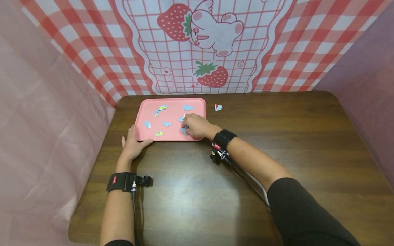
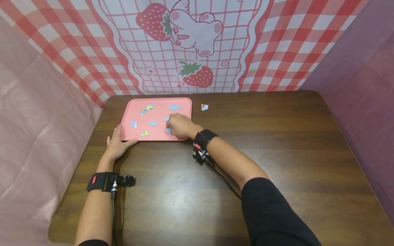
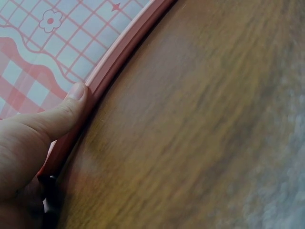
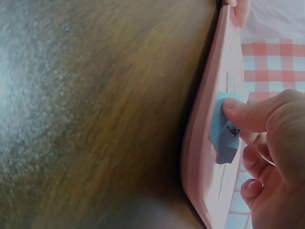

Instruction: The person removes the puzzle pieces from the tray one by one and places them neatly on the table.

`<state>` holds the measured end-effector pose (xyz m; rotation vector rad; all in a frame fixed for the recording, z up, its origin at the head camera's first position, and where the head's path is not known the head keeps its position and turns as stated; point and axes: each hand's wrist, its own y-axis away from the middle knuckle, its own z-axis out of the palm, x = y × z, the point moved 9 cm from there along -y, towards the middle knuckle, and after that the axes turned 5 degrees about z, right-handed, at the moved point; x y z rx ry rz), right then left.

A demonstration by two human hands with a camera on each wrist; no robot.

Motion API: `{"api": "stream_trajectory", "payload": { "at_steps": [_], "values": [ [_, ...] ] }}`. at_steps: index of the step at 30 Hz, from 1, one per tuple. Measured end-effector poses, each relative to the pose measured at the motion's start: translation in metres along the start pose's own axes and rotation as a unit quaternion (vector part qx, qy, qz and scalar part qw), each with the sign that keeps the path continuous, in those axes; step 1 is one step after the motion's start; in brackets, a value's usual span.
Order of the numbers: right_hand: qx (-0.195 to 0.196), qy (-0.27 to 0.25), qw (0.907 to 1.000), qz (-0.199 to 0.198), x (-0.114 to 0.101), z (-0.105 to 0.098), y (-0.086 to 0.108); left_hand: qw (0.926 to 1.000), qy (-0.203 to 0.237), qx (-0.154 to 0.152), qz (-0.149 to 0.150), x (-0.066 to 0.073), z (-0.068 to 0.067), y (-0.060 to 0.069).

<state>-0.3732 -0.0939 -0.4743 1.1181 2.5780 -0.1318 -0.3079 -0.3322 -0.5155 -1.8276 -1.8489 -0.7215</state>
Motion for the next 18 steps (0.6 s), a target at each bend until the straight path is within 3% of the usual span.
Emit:
{"api": "stream_trajectory", "payload": {
  "at_steps": [9, 13, 18],
  "values": [
    [0.009, -0.021, 0.9996, 0.016, 0.004, -0.008, 0.003, 1.0, 0.003, -0.006, 0.001, 0.001, -0.001, 0.001],
    [0.047, -0.087, 0.9948, 0.025, 0.01, -0.016, 0.005, 1.0, 0.003, -0.006, 0.002, 0.001, 0.0, 0.0],
    [0.095, -0.196, 0.9753, 0.039, 0.021, -0.028, 0.009, 1.0, 0.003, -0.005, 0.002, 0.0, 0.0, 0.0]
  ]
}}
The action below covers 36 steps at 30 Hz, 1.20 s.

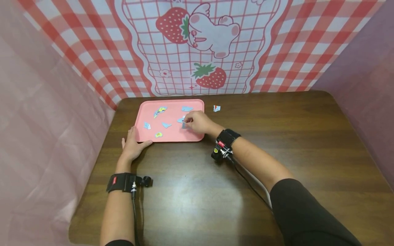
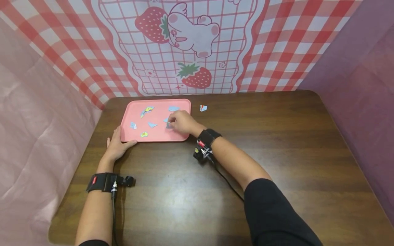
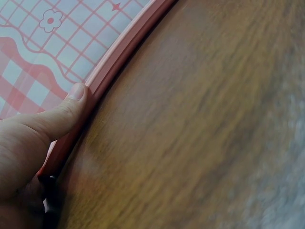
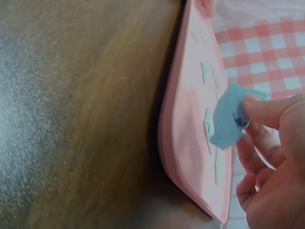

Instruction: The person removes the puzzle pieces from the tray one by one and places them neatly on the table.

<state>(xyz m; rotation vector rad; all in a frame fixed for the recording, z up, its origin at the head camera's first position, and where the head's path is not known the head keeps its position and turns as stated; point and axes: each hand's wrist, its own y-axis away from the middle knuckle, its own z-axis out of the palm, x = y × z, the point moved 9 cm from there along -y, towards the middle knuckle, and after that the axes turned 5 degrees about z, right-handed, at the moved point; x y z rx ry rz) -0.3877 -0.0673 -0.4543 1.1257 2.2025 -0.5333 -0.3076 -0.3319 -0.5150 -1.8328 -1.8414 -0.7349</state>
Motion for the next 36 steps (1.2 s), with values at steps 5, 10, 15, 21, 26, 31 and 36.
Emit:
{"api": "stream_trajectory", "payload": {
  "at_steps": [5, 10, 15, 21, 26, 31, 36],
  "values": [
    [0.022, -0.081, 0.9957, 0.04, 0.013, -0.011, 0.003, 1.0, 0.0, -0.003, -0.002, -0.001, 0.002, 0.001],
    [0.041, -0.123, 0.9891, 0.07, 0.024, -0.023, 0.006, 1.0, 0.0, -0.007, -0.006, -0.002, 0.003, 0.002],
    [0.075, -0.18, 0.9763, 0.093, 0.035, -0.036, 0.009, 0.9999, 0.001, -0.007, -0.007, -0.003, 0.002, 0.002],
    [0.105, -0.218, 0.9615, 0.13, 0.056, -0.048, 0.013, 1.0, 0.001, -0.007, -0.006, -0.005, 0.002, 0.002],
    [0.129, -0.24, 0.9515, 0.143, 0.072, -0.056, 0.017, 1.0, -0.001, -0.006, -0.004, -0.005, 0.002, 0.002],
    [0.16, -0.251, 0.9435, 0.146, 0.083, -0.067, 0.022, 1.0, -0.003, -0.005, -0.002, -0.003, 0.002, 0.001],
    [0.189, -0.262, 0.9327, 0.161, 0.094, -0.08, 0.028, 1.0, -0.002, -0.005, -0.001, -0.002, 0.001, -0.001]
  ]
}}
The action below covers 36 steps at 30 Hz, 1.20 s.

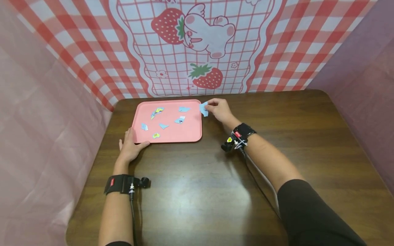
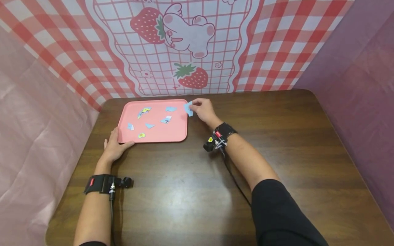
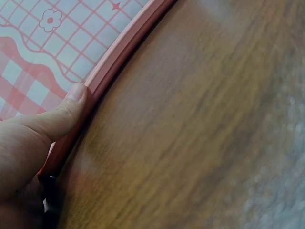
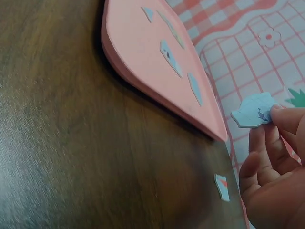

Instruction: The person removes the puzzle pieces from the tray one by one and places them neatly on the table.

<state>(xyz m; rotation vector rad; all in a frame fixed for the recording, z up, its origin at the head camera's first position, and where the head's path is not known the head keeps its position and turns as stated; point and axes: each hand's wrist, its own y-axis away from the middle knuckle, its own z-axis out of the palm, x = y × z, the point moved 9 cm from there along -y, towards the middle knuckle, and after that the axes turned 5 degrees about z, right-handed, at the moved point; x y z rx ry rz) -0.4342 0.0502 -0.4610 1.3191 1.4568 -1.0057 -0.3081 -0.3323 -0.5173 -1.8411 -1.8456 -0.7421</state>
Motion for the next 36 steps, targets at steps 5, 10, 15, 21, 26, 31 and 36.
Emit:
{"api": "stream_trajectory", "payload": {
  "at_steps": [5, 10, 15, 21, 26, 31, 36],
  "values": [
    [0.009, -0.026, 0.9994, 0.021, 0.009, -0.012, -0.004, 1.0, 0.001, -0.001, -0.003, -0.001, 0.0, 0.0],
    [0.013, -0.03, 0.9985, 0.044, 0.02, -0.025, -0.01, 1.0, 0.004, 0.002, 0.001, 0.002, -0.001, 0.0],
    [0.029, -0.013, 0.9978, 0.058, 0.03, -0.042, -0.014, 1.0, 0.005, -0.001, 0.002, 0.002, 0.001, -0.001],
    [0.047, -0.001, 0.9956, 0.081, 0.042, -0.056, -0.016, 1.0, 0.003, -0.001, -0.002, -0.001, 0.001, 0.0],
    [0.057, 0.018, 0.9947, 0.084, 0.05, -0.064, -0.017, 1.0, 0.004, 0.001, -0.003, -0.001, 0.0, 0.001],
    [0.071, 0.074, 0.9925, 0.067, 0.053, -0.072, -0.019, 1.0, 0.003, -0.001, -0.005, -0.001, 0.0, 0.002],
    [0.087, 0.15, 0.9834, 0.053, 0.051, -0.079, -0.022, 1.0, 0.004, -0.001, -0.005, -0.002, 0.0, 0.001]
  ]
}}
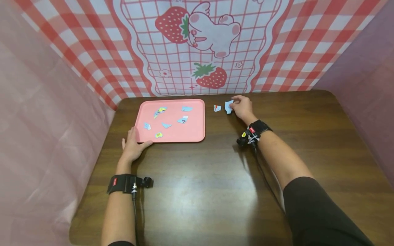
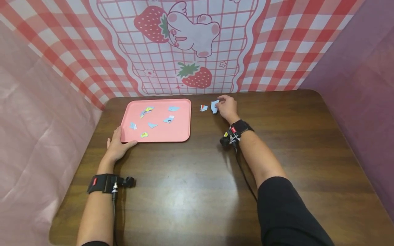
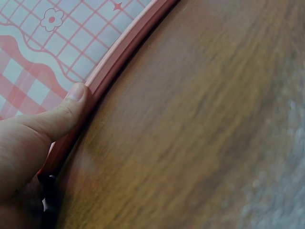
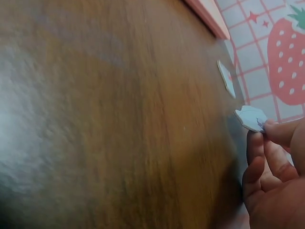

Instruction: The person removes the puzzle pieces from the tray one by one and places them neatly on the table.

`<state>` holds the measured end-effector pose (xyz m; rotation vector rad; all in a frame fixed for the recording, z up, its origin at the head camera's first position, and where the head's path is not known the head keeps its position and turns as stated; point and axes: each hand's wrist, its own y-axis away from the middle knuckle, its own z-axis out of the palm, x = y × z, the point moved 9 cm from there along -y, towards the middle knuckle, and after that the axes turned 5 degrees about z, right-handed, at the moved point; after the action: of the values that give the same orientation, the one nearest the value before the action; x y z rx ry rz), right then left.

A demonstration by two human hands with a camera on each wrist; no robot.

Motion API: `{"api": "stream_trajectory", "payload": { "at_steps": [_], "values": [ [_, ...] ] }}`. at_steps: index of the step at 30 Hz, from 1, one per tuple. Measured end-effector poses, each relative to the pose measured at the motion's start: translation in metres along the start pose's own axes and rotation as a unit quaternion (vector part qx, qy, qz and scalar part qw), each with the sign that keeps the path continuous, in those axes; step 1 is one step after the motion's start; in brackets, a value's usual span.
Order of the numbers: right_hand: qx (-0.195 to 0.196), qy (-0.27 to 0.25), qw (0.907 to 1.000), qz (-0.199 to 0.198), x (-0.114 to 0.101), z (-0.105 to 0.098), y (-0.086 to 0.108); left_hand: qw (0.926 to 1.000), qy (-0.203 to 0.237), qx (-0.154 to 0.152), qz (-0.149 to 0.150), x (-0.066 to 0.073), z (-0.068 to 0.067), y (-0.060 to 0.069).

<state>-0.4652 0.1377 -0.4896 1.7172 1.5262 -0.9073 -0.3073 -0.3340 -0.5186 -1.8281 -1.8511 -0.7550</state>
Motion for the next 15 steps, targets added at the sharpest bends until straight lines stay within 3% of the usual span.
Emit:
{"api": "stream_trajectory", "payload": {
  "at_steps": [7, 15],
  "values": [
    [0.01, 0.061, 0.9976, -0.03, -0.004, 0.002, -0.004, 1.0, -0.003, 0.0, -0.002, 0.0, 0.001, 0.0],
    [-0.023, 0.112, 0.9932, -0.025, -0.003, 0.009, -0.01, 1.0, -0.009, 0.001, -0.003, -0.002, 0.002, -0.002]
  ]
}}
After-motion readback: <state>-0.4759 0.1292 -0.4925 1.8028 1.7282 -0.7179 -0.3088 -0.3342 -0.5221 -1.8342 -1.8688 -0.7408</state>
